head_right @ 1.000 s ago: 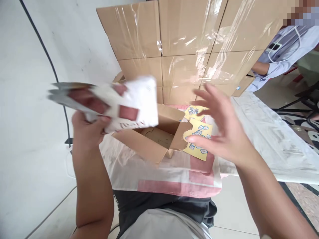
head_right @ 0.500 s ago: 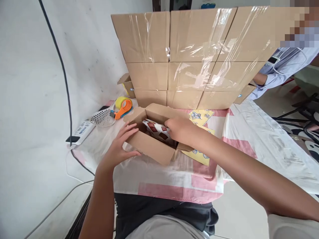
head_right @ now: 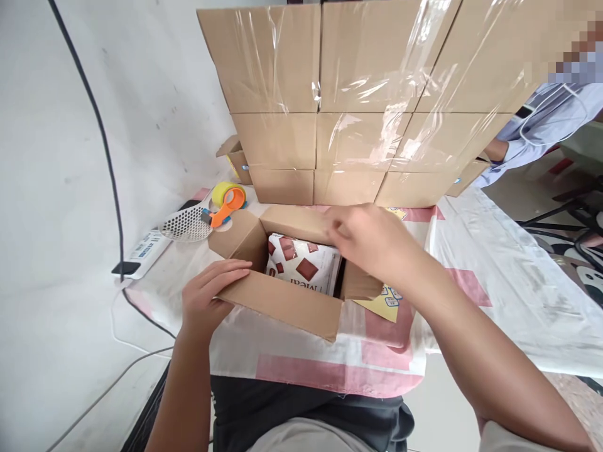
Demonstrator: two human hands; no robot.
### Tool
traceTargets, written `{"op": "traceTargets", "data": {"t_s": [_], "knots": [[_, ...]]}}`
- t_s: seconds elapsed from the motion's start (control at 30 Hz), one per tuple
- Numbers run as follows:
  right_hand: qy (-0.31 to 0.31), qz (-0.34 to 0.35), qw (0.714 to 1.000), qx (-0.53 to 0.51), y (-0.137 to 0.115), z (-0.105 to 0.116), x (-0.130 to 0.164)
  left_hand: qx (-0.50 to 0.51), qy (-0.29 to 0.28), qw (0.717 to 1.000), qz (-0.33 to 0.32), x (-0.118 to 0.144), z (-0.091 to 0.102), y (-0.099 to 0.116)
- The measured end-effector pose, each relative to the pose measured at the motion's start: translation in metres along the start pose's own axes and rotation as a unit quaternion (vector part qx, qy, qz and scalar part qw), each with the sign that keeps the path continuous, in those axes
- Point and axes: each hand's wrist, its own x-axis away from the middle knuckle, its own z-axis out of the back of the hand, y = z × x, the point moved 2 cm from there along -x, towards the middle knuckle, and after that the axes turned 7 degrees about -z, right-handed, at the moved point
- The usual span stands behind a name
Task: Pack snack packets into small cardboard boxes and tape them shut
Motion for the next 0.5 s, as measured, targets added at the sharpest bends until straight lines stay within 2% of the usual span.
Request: {"op": "traceTargets", "data": {"t_s": [0.07, 0.2, 0.3, 0.4, 0.47, 0.5], "knots": [[0.046, -0.056, 0.996, -0.043, 0.021, 0.001, 0.003, -0.001, 0.033, 0.999, -0.004, 0.004, 0.001, 0.0], [0.002, -0.148, 0.967, -0.209, 0.057, -0.024, 0.013, -0.033, 0.135, 0.99, 0.002, 0.012, -0.002, -0.004], [-0.021, -0.178, 0.907, -0.382, 0.062, -0.044, 0.027, -0.03, 0.176, 0.983, 0.035, 0.014, -0.009, -0.006], [-0.014, -0.2, 0.855, -0.478, 0.06, -0.06, 0.042, -0.055, 0.198, 0.978, 0.038, 0.013, -0.015, -0.005], [-0.029, -0.194, 0.851, -0.487, 0.061, -0.071, 0.047, -0.089, 0.223, 0.969, 0.059, 0.012, -0.018, -0.003], [-0.039, -0.179, 0.862, -0.473, 0.063, -0.077, 0.047, -0.095, 0.233, 0.964, 0.088, 0.011, -0.02, -0.002]]}}
